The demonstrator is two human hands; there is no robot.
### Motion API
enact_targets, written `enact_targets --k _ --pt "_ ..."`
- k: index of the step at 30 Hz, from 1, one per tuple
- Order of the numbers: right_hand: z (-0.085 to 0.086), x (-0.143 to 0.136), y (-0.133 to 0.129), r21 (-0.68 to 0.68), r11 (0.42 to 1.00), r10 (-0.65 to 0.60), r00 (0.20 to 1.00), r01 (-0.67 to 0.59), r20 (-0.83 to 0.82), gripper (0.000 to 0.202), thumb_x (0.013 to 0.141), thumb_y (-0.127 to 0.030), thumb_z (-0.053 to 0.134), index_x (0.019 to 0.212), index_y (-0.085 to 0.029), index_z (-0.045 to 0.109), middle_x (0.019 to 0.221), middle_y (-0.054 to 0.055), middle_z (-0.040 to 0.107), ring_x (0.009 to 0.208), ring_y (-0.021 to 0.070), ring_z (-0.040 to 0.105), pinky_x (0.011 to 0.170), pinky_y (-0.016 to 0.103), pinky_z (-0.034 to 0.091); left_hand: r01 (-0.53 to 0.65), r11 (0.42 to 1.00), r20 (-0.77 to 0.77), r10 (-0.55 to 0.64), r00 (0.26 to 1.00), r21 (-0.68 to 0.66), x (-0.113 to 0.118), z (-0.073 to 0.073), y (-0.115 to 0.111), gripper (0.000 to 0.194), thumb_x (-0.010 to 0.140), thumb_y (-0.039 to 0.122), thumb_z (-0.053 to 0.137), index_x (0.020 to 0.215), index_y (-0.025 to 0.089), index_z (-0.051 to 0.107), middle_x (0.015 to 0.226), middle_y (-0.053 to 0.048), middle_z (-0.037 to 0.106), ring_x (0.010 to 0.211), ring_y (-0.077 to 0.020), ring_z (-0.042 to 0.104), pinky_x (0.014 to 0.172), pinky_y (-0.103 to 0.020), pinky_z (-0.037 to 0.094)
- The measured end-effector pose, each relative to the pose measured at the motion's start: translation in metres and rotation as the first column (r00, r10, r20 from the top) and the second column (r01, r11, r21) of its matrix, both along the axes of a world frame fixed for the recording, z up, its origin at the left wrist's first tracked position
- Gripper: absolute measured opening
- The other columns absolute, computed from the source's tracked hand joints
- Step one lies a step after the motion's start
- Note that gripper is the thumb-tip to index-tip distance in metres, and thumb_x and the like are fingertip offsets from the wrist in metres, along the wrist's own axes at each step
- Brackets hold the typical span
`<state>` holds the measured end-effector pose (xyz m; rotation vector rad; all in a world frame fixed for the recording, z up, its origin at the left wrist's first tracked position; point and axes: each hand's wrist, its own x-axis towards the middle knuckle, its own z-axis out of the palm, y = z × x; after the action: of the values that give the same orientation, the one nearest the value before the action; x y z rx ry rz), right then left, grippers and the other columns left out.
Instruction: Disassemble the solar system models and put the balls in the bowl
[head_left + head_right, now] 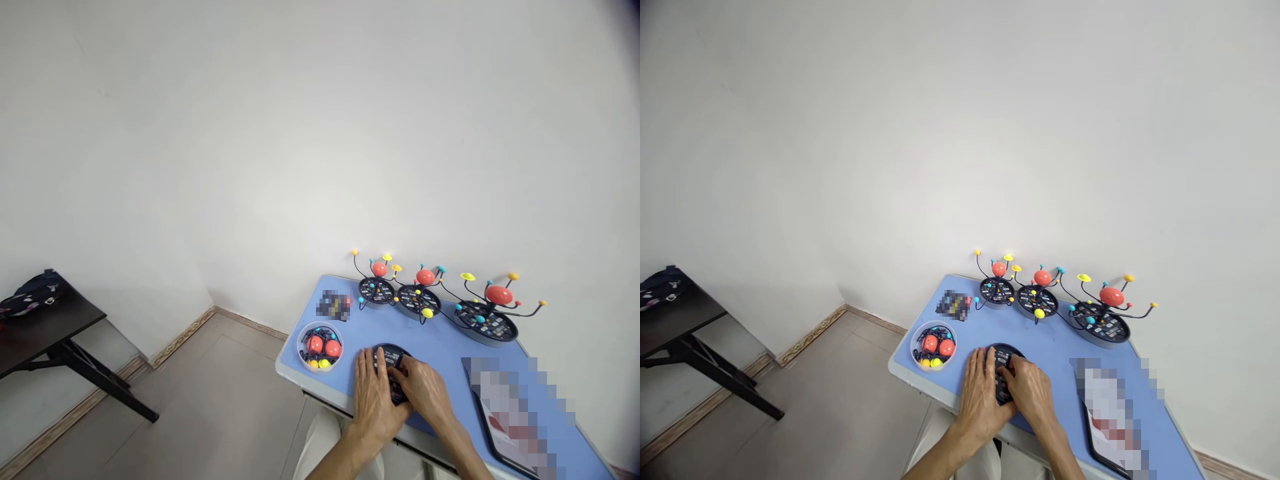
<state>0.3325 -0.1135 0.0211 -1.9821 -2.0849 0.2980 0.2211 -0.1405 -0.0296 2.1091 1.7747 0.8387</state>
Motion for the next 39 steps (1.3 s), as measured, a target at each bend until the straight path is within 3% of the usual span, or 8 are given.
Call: enact_targets --k 4,9,15,21,24,27,33,39 --pt "-0.007 0.001 0.006 -0.005 0.999 0.036 0.999 -0.036 0.017 0.020 0.089 -0.026 0.049 0.075 -0.019 0.063 0.082 0.011 0.074 0.079 0.0233 0.068 0.063 0.028 0.036 0.029 0.997 0.018 -0.028 0.999 -0.075 -0.008 0.008 0.000 0.103 0.062 0.034 0.078 0.150 0.007 0.032 0.154 -0.024 0.035 0.143 -0.0427 0.030 0.117 -0.060 0.029" --pt "-0.019 0.009 0.013 0.054 0.987 0.152 0.988 -0.151 -0.008 0.022 0.088 -0.026 0.046 0.073 -0.019 0.060 0.082 0.011 0.072 0.078 0.0227 0.066 0.066 0.029 0.037 0.084 0.987 0.062 -0.077 0.995 -0.136 -0.017 0.021 0.000 0.106 0.063 0.046 0.079 0.150 0.009 0.034 0.155 -0.022 0.034 0.144 -0.0424 0.028 0.118 -0.060 0.028" --pt "-0.029 0.017 0.018 0.101 0.948 0.313 0.938 -0.301 -0.150 0.023 0.086 -0.029 0.039 0.069 -0.022 0.052 0.078 0.009 0.068 0.074 0.0226 0.063 0.068 0.031 0.040 0.153 0.960 0.054 -0.144 0.988 -0.237 -0.029 0.034 0.000 0.112 0.060 0.041 0.082 0.153 0.009 0.028 0.158 -0.019 0.029 0.147 -0.0390 0.021 0.122 -0.056 0.023" --pt "-0.039 0.018 0.018 0.145 0.948 0.314 0.906 -0.283 -0.284 0.022 0.085 -0.037 0.041 0.068 -0.024 0.047 0.071 0.006 0.065 0.067 0.0217 0.061 0.063 0.031 0.041 0.201 0.967 0.035 -0.198 0.980 -0.156 -0.026 0.019 0.003 0.119 0.059 0.053 0.082 0.154 0.012 0.023 0.160 -0.021 0.022 0.148 -0.0399 0.015 0.121 -0.059 0.020" --pt "-0.045 0.019 0.017 0.174 0.948 0.307 0.907 -0.265 -0.289 0.024 0.086 -0.039 0.041 0.069 -0.024 0.047 0.070 0.005 0.065 0.064 0.0208 0.060 0.062 0.031 0.041 0.170 0.982 0.033 -0.168 0.985 -0.076 -0.017 0.008 0.006 0.126 0.056 0.064 0.079 0.154 0.009 0.020 0.159 -0.023 0.022 0.148 -0.0410 0.016 0.119 -0.062 0.021" --pt "-0.043 0.018 0.014 0.182 0.952 0.285 0.928 -0.246 -0.238 0.023 0.087 -0.038 0.042 0.070 -0.024 0.048 0.070 0.004 0.064 0.064 0.0199 0.060 0.061 0.029 0.041 0.135 0.991 0.035 -0.135 0.990 -0.002 -0.012 0.001 0.009 0.120 0.061 0.066 0.073 0.152 0.006 0.024 0.157 -0.023 0.027 0.147 -0.0395 0.021 0.119 -0.061 0.023" --pt "-0.022 0.005 0.005 0.102 0.989 0.106 0.994 -0.110 0.040 0.022 0.089 -0.029 0.047 0.070 -0.022 0.055 0.074 0.008 0.070 0.069 0.0212 0.066 0.059 0.027 0.036 0.134 0.988 0.004 -0.135 0.991 0.069 -0.013 -0.002 0.010 0.112 0.060 0.052 0.076 0.150 0.003 0.029 0.154 -0.023 0.036 0.144 -0.0374 0.030 0.121 -0.056 0.025" --pt "-0.020 0.004 0.008 0.043 0.986 0.158 0.986 -0.160 0.059 0.026 0.092 -0.025 0.042 0.073 -0.020 0.059 0.081 0.012 0.072 0.076 0.0219 0.068 0.063 0.027 0.037 0.158 0.986 0.003 -0.158 0.987 0.048 -0.012 0.005 0.012 0.112 0.057 0.046 0.078 0.148 0.002 0.031 0.152 -0.025 0.036 0.143 -0.0391 0.031 0.121 -0.057 0.025"
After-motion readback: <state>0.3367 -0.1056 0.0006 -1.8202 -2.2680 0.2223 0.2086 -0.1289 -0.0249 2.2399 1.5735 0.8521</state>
